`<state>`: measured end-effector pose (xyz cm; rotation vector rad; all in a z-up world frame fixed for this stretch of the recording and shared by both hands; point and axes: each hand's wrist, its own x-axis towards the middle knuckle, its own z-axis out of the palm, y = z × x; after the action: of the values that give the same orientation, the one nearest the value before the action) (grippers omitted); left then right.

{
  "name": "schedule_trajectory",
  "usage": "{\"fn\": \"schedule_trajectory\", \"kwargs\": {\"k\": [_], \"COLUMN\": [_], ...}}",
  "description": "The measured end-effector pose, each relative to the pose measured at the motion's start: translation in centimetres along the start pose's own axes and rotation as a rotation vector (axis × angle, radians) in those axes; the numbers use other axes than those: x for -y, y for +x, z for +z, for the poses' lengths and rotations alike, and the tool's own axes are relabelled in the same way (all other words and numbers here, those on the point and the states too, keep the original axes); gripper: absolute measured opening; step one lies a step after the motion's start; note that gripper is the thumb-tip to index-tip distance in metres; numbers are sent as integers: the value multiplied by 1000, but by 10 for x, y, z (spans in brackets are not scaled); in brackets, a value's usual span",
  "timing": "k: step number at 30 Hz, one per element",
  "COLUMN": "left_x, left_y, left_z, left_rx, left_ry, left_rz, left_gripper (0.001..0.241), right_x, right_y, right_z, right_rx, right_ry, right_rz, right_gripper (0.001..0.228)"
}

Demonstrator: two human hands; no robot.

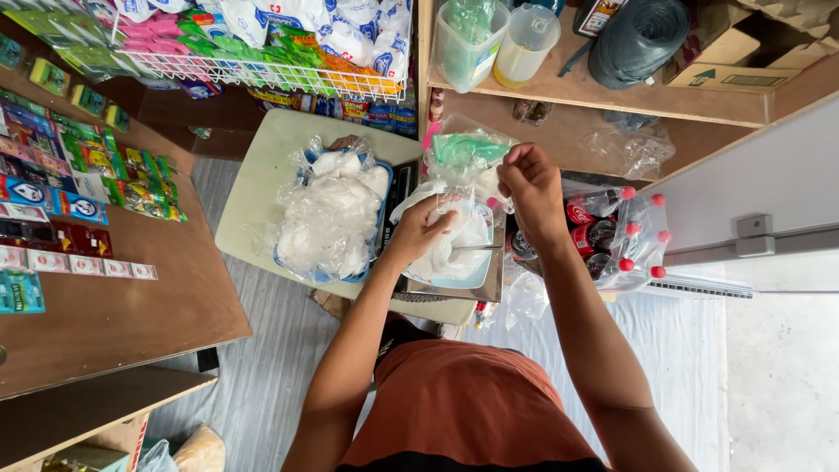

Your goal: Packaging a white powdered substance into small plastic bags using a spoon and a scale in a retail environment.

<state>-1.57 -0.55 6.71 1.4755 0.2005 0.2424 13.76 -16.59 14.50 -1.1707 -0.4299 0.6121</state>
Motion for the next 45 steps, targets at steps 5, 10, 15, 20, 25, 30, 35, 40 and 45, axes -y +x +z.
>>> {"fn": "schedule_trajectory", "kwargs": {"k": [5,10,15,20,25,30,35,40,45], "left_x": [15,20,9,13,14,12,11,4,-15], "left_y": [2,5,7,7,5,1,-3,0,6], "left_z": [-3,0,1,-5,-9,-10,-10,-8,-2], "left_rx": [-6,45,22,2,-5,19,-9,61,152], "left_ry": [71,138,82,154,200,209,268,190,179], "left_rz": [71,65,42,33,29,34,32,97,-6], "left_gripper": [31,33,31,29,28,30,33,36,48], "right_x": [6,-18,-22,-16,-13,-6,7,11,12], "right_y": [-11,-6,-2,-5,-5,-6,-6,-3,2], "right_z": [13,19,17,26,28,35,44,45,49], "right_rx": [87,341,262,253,255,286,308,349,377], "right_ry": [-392,-712,-507,-537,-486,-303,-242,-203,-247], "right_rz": [32,76,46,77,94,153,182,178,190], "right_gripper": [44,65,28,25,23,25,30,32,35]}}
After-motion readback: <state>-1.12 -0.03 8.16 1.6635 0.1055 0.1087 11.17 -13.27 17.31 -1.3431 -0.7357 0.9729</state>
